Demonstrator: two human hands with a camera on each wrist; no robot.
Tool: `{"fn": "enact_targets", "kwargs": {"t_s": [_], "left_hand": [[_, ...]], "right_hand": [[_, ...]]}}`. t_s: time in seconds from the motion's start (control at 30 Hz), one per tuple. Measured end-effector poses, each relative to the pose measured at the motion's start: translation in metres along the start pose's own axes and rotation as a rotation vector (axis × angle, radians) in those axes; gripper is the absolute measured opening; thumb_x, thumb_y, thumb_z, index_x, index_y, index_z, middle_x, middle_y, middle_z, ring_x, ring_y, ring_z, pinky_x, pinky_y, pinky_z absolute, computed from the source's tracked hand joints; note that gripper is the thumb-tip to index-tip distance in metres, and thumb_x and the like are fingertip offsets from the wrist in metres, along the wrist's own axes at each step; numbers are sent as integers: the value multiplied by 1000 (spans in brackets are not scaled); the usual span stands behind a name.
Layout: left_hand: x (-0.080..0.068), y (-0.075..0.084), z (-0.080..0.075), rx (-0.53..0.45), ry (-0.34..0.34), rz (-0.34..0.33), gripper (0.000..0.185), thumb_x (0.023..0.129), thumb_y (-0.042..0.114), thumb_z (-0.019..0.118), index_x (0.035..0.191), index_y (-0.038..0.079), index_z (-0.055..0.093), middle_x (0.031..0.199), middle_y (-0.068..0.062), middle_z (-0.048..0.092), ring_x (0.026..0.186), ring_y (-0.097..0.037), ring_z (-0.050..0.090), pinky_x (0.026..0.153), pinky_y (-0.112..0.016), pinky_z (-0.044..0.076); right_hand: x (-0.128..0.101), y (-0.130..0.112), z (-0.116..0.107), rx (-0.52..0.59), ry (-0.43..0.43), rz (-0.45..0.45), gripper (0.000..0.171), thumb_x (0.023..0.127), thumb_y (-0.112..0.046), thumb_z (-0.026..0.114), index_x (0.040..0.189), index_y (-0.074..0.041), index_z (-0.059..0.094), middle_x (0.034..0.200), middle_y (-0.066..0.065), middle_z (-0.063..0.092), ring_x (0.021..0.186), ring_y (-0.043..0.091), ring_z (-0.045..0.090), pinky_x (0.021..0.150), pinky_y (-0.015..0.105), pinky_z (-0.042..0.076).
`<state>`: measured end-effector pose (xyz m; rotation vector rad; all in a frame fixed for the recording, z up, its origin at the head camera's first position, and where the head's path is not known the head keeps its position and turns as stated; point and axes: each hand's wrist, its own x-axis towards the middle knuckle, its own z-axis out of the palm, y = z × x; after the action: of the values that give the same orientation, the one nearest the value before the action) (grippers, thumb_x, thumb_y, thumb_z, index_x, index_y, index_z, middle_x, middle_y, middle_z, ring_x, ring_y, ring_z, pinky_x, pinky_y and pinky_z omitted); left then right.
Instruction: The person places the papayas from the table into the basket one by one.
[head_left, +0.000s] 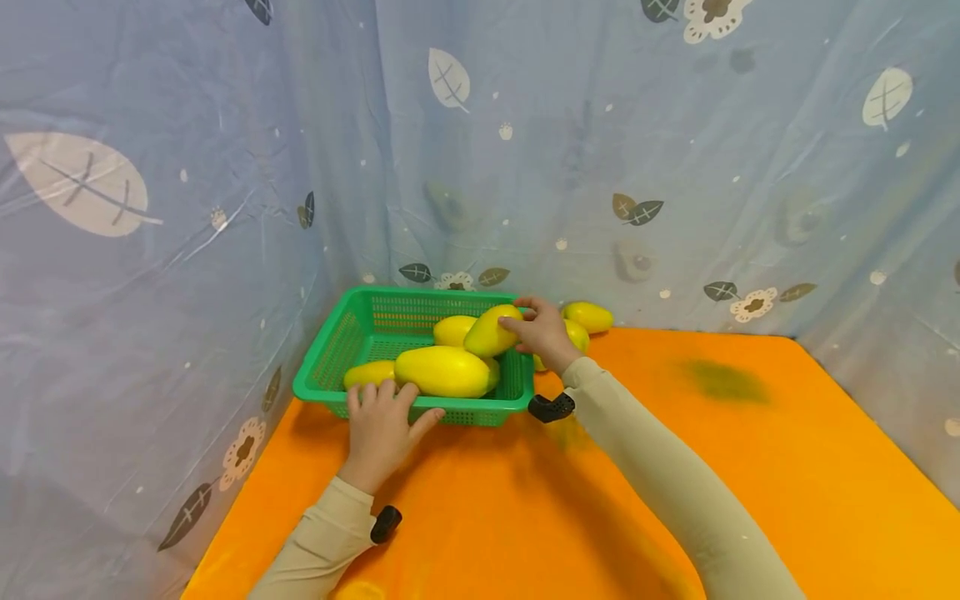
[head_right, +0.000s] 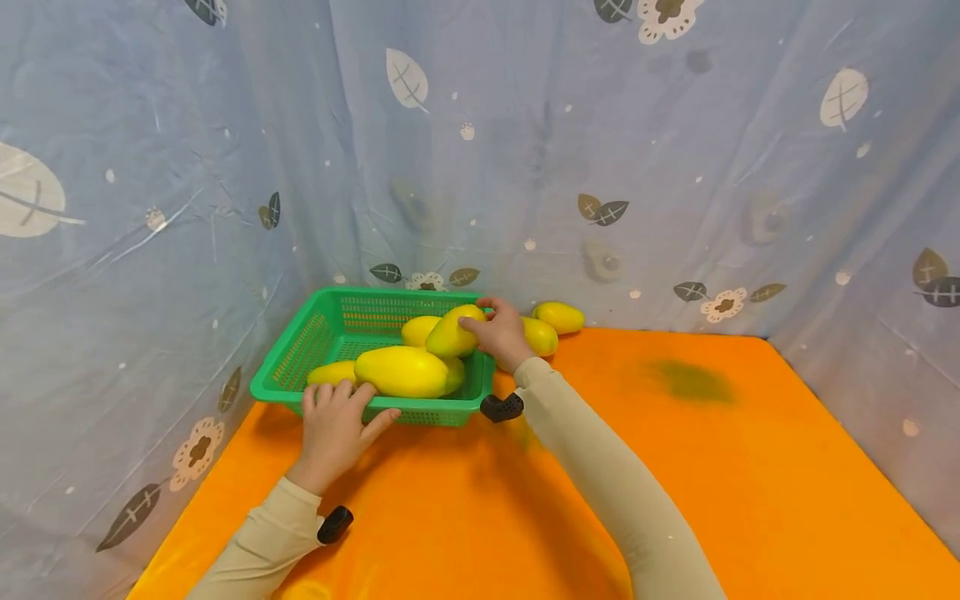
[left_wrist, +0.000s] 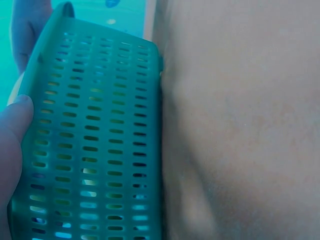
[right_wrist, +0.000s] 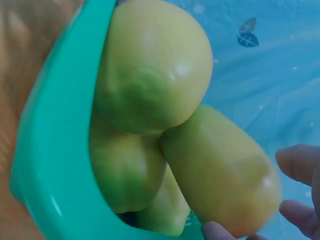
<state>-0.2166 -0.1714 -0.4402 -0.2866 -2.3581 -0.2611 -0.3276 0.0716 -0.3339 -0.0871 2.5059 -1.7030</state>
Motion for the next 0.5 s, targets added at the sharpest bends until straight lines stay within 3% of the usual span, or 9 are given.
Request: {"fn": "enact_targets", "kwargs": {"t_s": [0.5], "left_hand": [[1, 2, -2, -6, -23, -10, 46, 83, 56, 77, 94, 12, 66, 84, -15, 59, 81, -39, 52, 98, -62, 37]], "right_hand": [[-8, 1, -7, 10, -13, -22, 58, 101, -25, 65, 152, -9, 42, 157, 24, 38, 123, 43, 61, 88, 42, 61]]}}
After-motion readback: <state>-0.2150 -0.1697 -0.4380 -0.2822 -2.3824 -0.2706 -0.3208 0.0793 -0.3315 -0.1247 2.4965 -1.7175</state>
